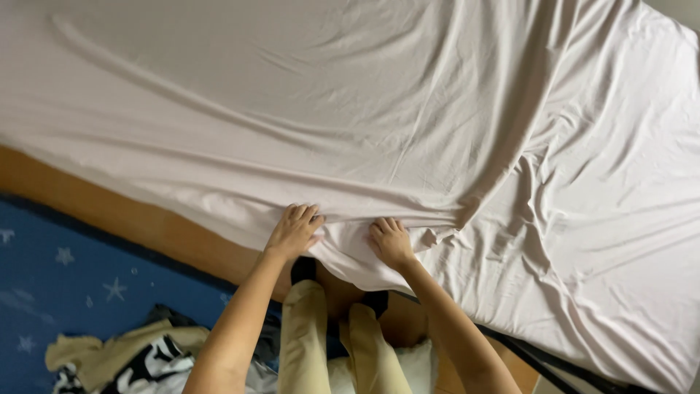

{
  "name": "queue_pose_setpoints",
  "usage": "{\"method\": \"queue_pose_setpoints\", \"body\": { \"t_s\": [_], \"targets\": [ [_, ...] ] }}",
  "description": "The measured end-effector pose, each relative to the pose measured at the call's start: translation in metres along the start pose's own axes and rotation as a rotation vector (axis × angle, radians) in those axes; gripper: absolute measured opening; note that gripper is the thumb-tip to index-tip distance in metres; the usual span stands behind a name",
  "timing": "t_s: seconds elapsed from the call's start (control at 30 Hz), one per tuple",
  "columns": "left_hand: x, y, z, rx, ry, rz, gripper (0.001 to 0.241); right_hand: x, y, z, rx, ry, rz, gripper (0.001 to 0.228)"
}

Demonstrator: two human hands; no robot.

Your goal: The person spreads a white fitted sheet over a mattress on a metal bed frame, smoothing it and tucking the edges. They then place a pillow with a feather-patterned pillowcase onto the bed.

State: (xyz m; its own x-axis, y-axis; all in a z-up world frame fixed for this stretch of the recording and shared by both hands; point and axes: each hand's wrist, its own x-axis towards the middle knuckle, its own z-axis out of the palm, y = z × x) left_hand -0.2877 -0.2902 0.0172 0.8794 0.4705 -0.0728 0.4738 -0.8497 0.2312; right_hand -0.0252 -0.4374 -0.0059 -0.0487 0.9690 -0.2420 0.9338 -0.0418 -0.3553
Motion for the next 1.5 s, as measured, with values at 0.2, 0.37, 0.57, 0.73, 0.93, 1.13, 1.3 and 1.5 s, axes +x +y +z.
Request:
{"method": "queue_pose_setpoints", "body": {
  "t_s": [0.2, 0.37, 0.57, 0.73, 0.93, 1.13, 1.3, 1.5],
  "targets": [
    [-0.009, 0.034, 0.011, -0.008, 0.125, -0.220, 0.020, 0.006, 0.003, -0.004, 0.001, -0.055, -0.097, 0.033],
    [-0.019, 0.047, 0.044, -0.343, 0.150, -0.456, 0.015, -0.008, -0.025, -0.016, 0.004, 0.058, -0.252, 0.035],
    [-0.032, 0.055, 0.021, -0.739, 0.023, -0.655, 0.023, -0.007, -0.036, 0.014, 0.073, 0.207, -0.315, 0.023],
    [-0.027, 0.042, 0.036, -0.787, 0.061, -0.626, 0.020, 0.004, -0.051, 0.003, 0.065, 0.326, -0.281, 0.028],
    [-0.037, 0.027, 0.021, -0.894, -0.039, -0.866, 0.024, 0.018, -0.040, -0.020, 0.233, 0.035, -0.129, 0.018],
    [-0.047, -0.036, 0.019, -0.576, 0.371, -1.213, 0.045, 0.056, -0.050, -0.028, 0.244, -0.393, -0.022, 0.031],
    [-0.039, -0.057, -0.024, -0.736, 0.310, -1.605, 0.058, 0.082, -0.052, -0.008, 0.028, -0.665, 0.055, 0.036],
    [-0.050, -0.093, 0.064, -0.226, 0.240, -1.190, 0.024, 0.094, -0.032, 0.010, 0.074, -0.718, 0.004, 0.033]
  ]
}}
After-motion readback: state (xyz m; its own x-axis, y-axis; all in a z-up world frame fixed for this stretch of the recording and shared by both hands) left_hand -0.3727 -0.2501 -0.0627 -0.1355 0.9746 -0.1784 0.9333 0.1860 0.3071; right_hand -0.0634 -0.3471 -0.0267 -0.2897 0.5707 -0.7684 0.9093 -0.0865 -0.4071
